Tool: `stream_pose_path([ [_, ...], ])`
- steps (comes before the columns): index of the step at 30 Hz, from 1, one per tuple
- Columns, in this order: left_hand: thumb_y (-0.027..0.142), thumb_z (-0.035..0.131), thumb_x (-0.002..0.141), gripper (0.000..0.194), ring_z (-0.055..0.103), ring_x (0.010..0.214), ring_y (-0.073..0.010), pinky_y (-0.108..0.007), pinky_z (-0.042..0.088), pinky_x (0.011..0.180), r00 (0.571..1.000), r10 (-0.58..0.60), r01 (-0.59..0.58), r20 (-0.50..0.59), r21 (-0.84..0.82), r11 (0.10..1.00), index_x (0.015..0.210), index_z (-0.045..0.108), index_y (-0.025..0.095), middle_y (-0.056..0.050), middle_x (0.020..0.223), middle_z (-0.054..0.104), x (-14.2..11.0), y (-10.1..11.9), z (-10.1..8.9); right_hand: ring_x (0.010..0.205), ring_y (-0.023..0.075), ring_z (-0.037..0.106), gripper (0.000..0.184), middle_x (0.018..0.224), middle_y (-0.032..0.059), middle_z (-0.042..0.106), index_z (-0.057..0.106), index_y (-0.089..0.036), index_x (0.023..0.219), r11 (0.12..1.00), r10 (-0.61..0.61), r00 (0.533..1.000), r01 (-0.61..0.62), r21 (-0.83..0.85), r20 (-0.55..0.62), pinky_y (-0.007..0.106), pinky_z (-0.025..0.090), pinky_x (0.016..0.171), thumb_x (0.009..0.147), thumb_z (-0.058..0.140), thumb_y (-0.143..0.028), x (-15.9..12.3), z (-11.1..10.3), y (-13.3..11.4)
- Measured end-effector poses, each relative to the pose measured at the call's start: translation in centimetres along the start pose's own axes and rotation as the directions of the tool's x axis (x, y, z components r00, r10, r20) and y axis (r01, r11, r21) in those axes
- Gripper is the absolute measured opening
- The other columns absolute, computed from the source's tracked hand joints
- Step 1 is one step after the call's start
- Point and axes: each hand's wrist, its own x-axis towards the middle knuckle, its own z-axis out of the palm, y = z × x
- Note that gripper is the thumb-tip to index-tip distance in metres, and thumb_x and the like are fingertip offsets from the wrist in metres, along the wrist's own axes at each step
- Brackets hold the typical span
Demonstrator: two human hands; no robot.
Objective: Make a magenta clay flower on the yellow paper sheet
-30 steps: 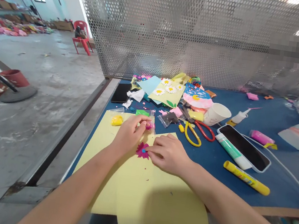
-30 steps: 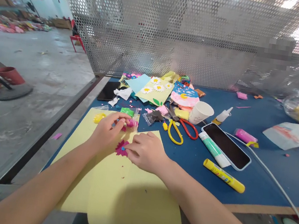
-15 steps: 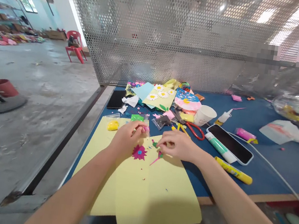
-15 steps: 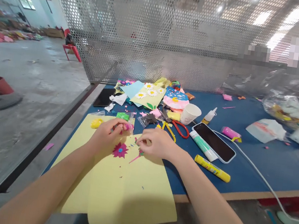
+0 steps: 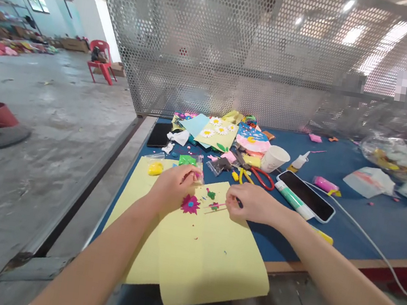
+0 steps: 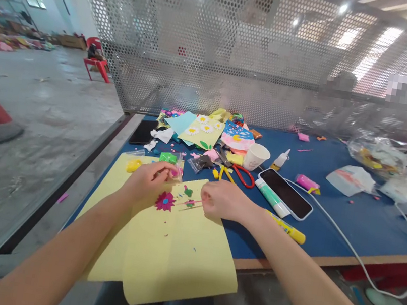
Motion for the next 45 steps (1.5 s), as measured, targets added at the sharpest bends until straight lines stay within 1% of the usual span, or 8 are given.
stream_pose_path([
  [6,0.022,0.035,0.088,0.031,0.059,0.047,-0.0125,-0.022,0.046,0.051,0.988,-0.031,0.035,0.154,-0.020,0.999,0.100,0.064,0.023,0.004,0.063,0.069,0.1,-0.3,-1.2,0.061,0.0116,0.059,0.029,0.079,0.0010,0.071,0.069,-0.019,0.103,0.919,0.001,1.000,-0.003,0.394,0.005,0.020,0.041,0.055,0.085,0.045,-0.015,1.3,-0.9,-0.2],
  [10,0.022,0.036,0.089,0.031,0.060,0.050,-0.0140,-0.023,0.045,0.051,0.977,-0.022,0.013,0.214,0.045,0.999,0.095,0.066,0.024,0.003,0.064,0.069,0.1,-0.7,-1.3,0.061,0.0130,0.063,0.031,0.071,0.0012,0.073,0.075,-0.017,0.085,0.847,0.002,0.996,-0.051,0.529,0.094,0.020,0.043,0.055,0.076,0.046,-0.010,2.9,-0.8,-1.1],
  [15,0.021,0.038,0.088,0.031,0.064,0.069,-0.0197,-0.028,0.044,0.059,0.982,0.015,-0.050,0.190,0.181,0.982,0.092,0.068,0.025,-0.003,0.080,0.072,-0.2,-1.4,-0.4,0.058,0.0125,0.063,0.029,0.068,-0.0003,0.073,0.076,-0.020,0.079,0.906,-0.122,0.991,0.086,0.413,0.062,0.021,0.043,0.057,0.074,0.050,-0.009,3.9,-1.1,-2.0],
  [21,0.017,0.042,0.085,0.027,0.059,0.057,-0.0207,-0.030,0.037,0.053,0.989,0.037,-0.076,0.143,0.274,0.959,0.090,0.068,0.024,-0.004,0.067,0.067,-0.4,-2.1,0.7,0.064,0.0128,0.063,0.020,0.073,-0.0002,0.074,0.074,-0.021,0.080,0.920,-0.244,0.969,0.243,0.306,-0.037,0.022,0.043,0.062,0.078,0.056,-0.014,4.3,-0.4,-2.6],
  [26,0.019,0.041,0.087,0.028,0.061,0.059,-0.0193,-0.029,0.039,0.056,0.989,0.042,-0.078,0.141,0.261,0.962,0.091,0.068,0.024,-0.001,0.066,0.066,-0.1,-2.2,0.8,0.069,0.0131,0.063,0.023,0.080,-0.0001,0.074,0.073,-0.022,0.081,0.888,-0.225,0.974,0.201,0.413,0.009,0.023,0.043,0.065,0.091,0.052,-0.024,4.8,1.4,-2.8],
  [30,0.020,0.042,0.087,0.028,0.063,0.062,-0.0194,-0.028,0.040,0.058,0.990,0.025,-0.059,0.138,0.250,0.967,0.091,0.070,0.024,-0.001,0.069,0.069,0.1,-2.1,0.8,0.072,0.0154,0.061,0.036,0.073,0.0035,0.071,0.071,-0.017,0.075,0.939,-0.143,0.984,0.170,0.299,-0.110,0.027,0.041,0.069,0.097,0.042,-0.023,5.0,3.3,-2.5],
  [33,0.021,0.042,0.087,0.029,0.062,0.061,-0.0192,-0.028,0.040,0.057,0.991,0.008,-0.041,0.132,0.245,0.969,0.090,0.070,0.025,-0.001,0.069,0.069,0.1,-2.0,0.8,0.072,0.0151,0.061,0.041,0.072,0.0038,0.071,0.069,-0.017,0.072,0.947,-0.180,0.970,0.216,0.236,-0.166,0.028,0.038,0.071,0.099,0.039,-0.024,5.2,4.2,-2.4],
  [45,0.022,0.042,0.089,0.029,0.062,0.061,-0.0191,-0.028,0.040,0.057,0.991,0.009,-0.045,0.133,0.274,0.961,0.092,0.070,0.026,-0.001,0.070,0.069,0.0,-2.3,1.1,0.065,0.0126,0.058,0.046,0.071,0.0013,0.071,0.064,-0.018,0.069,0.922,-0.246,0.924,0.316,0.224,-0.294,0.029,0.030,0.068,0.100,0.031,-0.025,5.3,4.7,-2.7],
])
